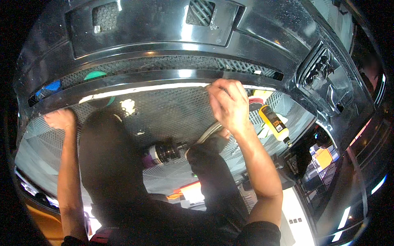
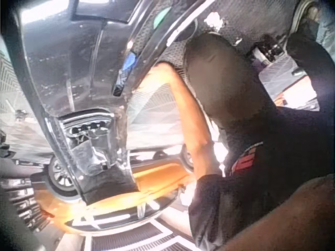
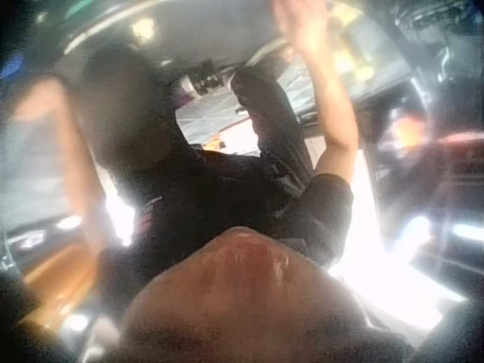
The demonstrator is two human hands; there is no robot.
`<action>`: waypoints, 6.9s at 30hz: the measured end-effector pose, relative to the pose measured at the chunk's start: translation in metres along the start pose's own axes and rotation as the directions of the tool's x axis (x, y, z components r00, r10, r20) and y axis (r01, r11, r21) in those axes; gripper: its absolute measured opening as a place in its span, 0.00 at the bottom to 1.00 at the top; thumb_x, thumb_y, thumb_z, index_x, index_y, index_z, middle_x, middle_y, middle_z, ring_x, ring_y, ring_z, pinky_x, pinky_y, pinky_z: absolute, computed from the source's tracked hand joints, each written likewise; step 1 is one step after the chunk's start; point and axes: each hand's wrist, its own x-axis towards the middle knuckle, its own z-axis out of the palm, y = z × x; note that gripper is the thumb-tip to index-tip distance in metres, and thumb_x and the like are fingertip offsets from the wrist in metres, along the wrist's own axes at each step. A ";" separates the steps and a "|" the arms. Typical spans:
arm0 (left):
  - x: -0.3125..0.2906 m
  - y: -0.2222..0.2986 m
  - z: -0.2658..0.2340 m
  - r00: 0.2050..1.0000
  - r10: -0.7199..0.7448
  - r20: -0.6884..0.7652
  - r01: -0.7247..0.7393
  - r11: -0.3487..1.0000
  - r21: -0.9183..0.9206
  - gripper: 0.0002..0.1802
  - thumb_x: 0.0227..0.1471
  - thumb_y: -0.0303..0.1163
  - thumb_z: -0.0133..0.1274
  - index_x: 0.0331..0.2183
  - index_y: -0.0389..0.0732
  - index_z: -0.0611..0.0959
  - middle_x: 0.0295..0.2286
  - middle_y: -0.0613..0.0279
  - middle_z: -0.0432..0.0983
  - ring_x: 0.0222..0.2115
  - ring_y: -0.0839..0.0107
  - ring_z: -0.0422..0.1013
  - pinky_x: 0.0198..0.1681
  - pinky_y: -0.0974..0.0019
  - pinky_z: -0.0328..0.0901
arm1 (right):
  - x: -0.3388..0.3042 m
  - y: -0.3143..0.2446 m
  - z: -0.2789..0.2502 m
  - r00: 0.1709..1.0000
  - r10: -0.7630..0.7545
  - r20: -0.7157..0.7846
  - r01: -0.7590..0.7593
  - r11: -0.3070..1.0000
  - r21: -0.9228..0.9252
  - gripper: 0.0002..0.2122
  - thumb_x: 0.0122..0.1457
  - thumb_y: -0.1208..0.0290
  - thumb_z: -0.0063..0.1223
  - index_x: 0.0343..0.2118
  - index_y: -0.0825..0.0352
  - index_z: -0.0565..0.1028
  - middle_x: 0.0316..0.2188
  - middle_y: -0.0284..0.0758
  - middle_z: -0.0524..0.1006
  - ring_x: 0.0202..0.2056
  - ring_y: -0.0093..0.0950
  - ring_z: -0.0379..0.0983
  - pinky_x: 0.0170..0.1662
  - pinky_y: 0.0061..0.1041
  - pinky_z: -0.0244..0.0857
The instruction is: The person applies a clear protective film to the front bumper of a car. They use a squeegee to smooth the film and remove bubbles, then trim the edges with a knife. The person works methodically along the bumper's contours.
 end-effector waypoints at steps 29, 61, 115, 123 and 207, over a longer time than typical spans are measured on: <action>-0.160 0.312 -0.283 -0.222 0.546 0.808 0.974 0.087 0.209 0.39 0.65 0.57 0.55 0.59 0.30 0.73 0.52 0.44 0.78 0.54 0.54 0.76 0.60 0.49 0.67 | 0.022 0.018 -0.020 0.963 0.003 0.270 -0.065 0.973 0.220 0.13 0.51 0.82 0.69 0.41 0.65 0.87 0.41 0.36 0.82 0.42 0.38 0.78 0.47 0.36 0.73; -0.175 0.316 -0.255 -0.256 0.667 0.700 0.965 0.133 0.226 0.45 0.69 0.51 0.56 0.62 0.15 0.65 0.60 0.25 0.65 0.66 0.43 0.63 0.70 0.42 0.61 | 0.021 0.027 -0.005 0.965 -0.069 0.253 -0.009 0.955 0.298 0.14 0.49 0.83 0.71 0.41 0.68 0.86 0.40 0.38 0.83 0.39 0.38 0.78 0.42 0.35 0.74; -0.172 0.321 -0.260 -0.088 0.633 0.769 0.979 0.199 -0.052 0.29 0.65 0.39 0.63 0.51 0.19 0.79 0.46 0.33 0.82 0.49 0.49 0.82 0.57 0.52 0.77 | 0.028 0.015 -0.007 0.982 0.053 0.182 -0.104 0.954 0.281 0.09 0.54 0.84 0.67 0.38 0.70 0.84 0.39 0.41 0.81 0.41 0.42 0.80 0.46 0.38 0.75; -0.170 0.322 -0.255 -0.180 0.620 0.764 0.973 0.225 0.047 0.29 0.63 0.39 0.66 0.51 0.21 0.81 0.46 0.37 0.83 0.47 0.53 0.82 0.55 0.55 0.77 | 0.020 0.020 -0.019 0.995 0.073 0.062 -0.084 0.974 0.209 0.07 0.58 0.83 0.66 0.39 0.70 0.83 0.40 0.42 0.82 0.42 0.39 0.81 0.47 0.35 0.76; -0.173 0.326 -0.250 -0.269 0.629 0.729 0.961 0.227 0.159 0.23 0.68 0.38 0.58 0.52 0.26 0.81 0.49 0.43 0.81 0.53 0.55 0.78 0.63 0.53 0.71 | 0.018 -0.068 0.031 0.322 0.946 -0.030 -0.891 0.313 0.328 0.14 0.67 0.74 0.64 0.51 0.77 0.83 0.26 0.29 0.81 0.25 0.14 0.71 0.29 0.19 0.67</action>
